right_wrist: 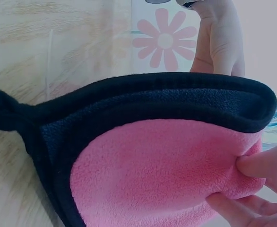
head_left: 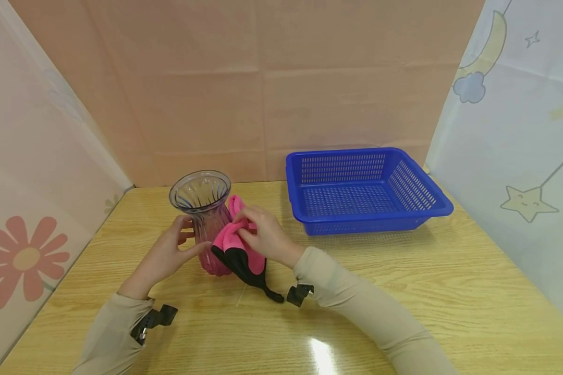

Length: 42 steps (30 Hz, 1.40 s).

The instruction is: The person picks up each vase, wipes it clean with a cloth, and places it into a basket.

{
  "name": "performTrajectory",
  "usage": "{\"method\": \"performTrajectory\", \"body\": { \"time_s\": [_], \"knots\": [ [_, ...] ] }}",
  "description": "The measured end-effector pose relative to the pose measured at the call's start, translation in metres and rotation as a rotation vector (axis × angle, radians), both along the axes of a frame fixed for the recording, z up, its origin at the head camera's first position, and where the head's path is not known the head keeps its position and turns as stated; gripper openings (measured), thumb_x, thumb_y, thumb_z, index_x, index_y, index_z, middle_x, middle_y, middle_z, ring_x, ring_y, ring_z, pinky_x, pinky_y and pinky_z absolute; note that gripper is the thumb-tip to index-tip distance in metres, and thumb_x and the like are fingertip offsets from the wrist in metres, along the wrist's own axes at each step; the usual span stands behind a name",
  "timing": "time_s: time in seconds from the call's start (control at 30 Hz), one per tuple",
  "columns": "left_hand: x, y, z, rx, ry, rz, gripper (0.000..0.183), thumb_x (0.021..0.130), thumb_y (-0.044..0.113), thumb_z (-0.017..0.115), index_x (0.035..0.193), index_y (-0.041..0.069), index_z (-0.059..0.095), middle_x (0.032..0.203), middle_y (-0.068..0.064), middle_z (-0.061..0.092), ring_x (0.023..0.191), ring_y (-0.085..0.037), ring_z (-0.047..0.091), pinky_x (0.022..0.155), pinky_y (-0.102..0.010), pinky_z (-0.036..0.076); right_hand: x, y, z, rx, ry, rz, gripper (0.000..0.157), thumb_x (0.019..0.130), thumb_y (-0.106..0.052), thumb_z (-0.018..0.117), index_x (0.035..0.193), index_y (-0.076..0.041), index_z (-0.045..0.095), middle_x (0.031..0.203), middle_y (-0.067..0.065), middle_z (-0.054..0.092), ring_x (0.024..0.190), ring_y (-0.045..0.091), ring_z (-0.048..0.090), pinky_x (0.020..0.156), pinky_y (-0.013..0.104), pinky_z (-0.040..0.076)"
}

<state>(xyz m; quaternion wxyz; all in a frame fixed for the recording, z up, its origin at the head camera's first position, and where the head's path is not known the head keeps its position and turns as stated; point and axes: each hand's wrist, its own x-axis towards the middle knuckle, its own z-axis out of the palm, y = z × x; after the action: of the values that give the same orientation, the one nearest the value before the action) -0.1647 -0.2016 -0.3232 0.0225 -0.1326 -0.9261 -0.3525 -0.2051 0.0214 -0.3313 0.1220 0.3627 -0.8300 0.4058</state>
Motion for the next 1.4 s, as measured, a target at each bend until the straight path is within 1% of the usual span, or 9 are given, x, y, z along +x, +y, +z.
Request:
{"method": "performTrajectory", "body": {
  "time_s": [0.2,0.4,0.53,0.67,1.0,1.1,1.2,1.3,1.4],
  "knots": [
    [0.001,-0.001,0.0,-0.015,0.024,-0.006,0.061,0.085,0.026,0.063,0.129,-0.001,0.03,0.125,-0.028,0.044,0.111,-0.046,0.051,0.092,-0.058,0.044,-0.001,-0.003,0.004,-0.025,0.033,0.006,0.008,0.083,-0.007,0.063,0.091,-0.005,0.061,0.09,0.007,0.064,0.088,0.015,0.06,0.078,0.018,0.054],
    [0.001,-0.003,-0.001,-0.024,0.025,-0.011,0.061,0.085,0.019,0.063,0.13,-0.003,0.029,0.123,-0.028,0.044,0.11,-0.046,0.051,0.092,-0.057,0.044,0.0,-0.006,0.012,-0.031,0.047,0.0,0.008,0.083,-0.007,0.063,0.091,-0.006,0.062,0.09,0.007,0.064,0.088,0.016,0.06,0.078,0.02,0.055],
    [0.001,-0.004,0.0,-0.02,0.017,-0.012,0.063,0.085,0.02,0.063,0.132,-0.003,0.028,0.125,-0.029,0.044,0.11,-0.046,0.051,0.092,-0.057,0.044,0.001,-0.008,0.017,-0.045,0.033,0.002,0.009,0.084,-0.007,0.063,0.092,-0.006,0.062,0.093,0.007,0.064,0.09,0.016,0.061,0.08,0.021,0.055],
    [0.0,-0.004,0.001,-0.012,0.002,-0.011,0.064,0.085,0.022,0.063,0.132,-0.003,0.028,0.126,-0.029,0.044,0.111,-0.046,0.051,0.093,-0.057,0.044,0.0,-0.009,0.02,-0.069,0.035,-0.001,0.009,0.084,-0.007,0.062,0.093,-0.006,0.062,0.094,0.007,0.064,0.091,0.015,0.061,0.08,0.019,0.054],
    [-0.001,-0.003,-0.001,-0.006,0.008,-0.011,0.066,0.085,0.025,0.064,0.132,-0.003,0.029,0.126,-0.028,0.045,0.111,-0.045,0.051,0.093,-0.057,0.044,0.002,-0.009,0.026,-0.182,0.027,-0.026,0.009,0.083,-0.004,0.062,0.093,-0.004,0.062,0.096,0.009,0.065,0.091,0.017,0.062,0.076,0.018,0.055],
    [0.0,-0.002,-0.001,-0.001,0.023,-0.017,0.063,0.084,0.026,0.064,0.129,-0.003,0.032,0.125,-0.027,0.046,0.111,-0.044,0.052,0.093,-0.057,0.044,0.001,-0.009,0.026,-0.231,0.032,-0.039,0.011,0.082,-0.002,0.063,0.093,-0.003,0.063,0.096,0.011,0.065,0.091,0.019,0.063,0.075,0.02,0.056],
    [0.0,-0.001,-0.001,0.013,0.028,-0.023,0.062,0.083,0.027,0.065,0.128,-0.002,0.033,0.125,-0.026,0.045,0.111,-0.044,0.052,0.093,-0.058,0.043,0.0,-0.007,0.025,-0.3,0.022,-0.029,0.012,0.081,0.001,0.062,0.093,-0.001,0.062,0.096,0.014,0.064,0.091,0.021,0.064,0.075,0.021,0.056],
    [-0.001,-0.001,0.0,0.019,0.004,-0.016,0.065,0.083,0.032,0.065,0.129,0.001,0.032,0.128,-0.025,0.044,0.113,-0.043,0.051,0.094,-0.059,0.042,-0.002,-0.005,0.025,-0.372,0.013,-0.008,0.015,0.081,0.004,0.062,0.095,0.0,0.062,0.098,0.015,0.062,0.091,0.023,0.065,0.075,0.022,0.056],
    [-0.001,0.0,0.0,0.024,-0.025,-0.008,0.068,0.083,0.037,0.064,0.132,0.003,0.031,0.13,-0.024,0.043,0.114,-0.044,0.049,0.094,-0.059,0.042,-0.002,-0.002,0.027,-0.416,0.033,-0.002,0.016,0.081,0.004,0.062,0.096,0.0,0.062,0.1,0.015,0.063,0.09,0.023,0.066,0.074,0.022,0.056]
  ]
}}
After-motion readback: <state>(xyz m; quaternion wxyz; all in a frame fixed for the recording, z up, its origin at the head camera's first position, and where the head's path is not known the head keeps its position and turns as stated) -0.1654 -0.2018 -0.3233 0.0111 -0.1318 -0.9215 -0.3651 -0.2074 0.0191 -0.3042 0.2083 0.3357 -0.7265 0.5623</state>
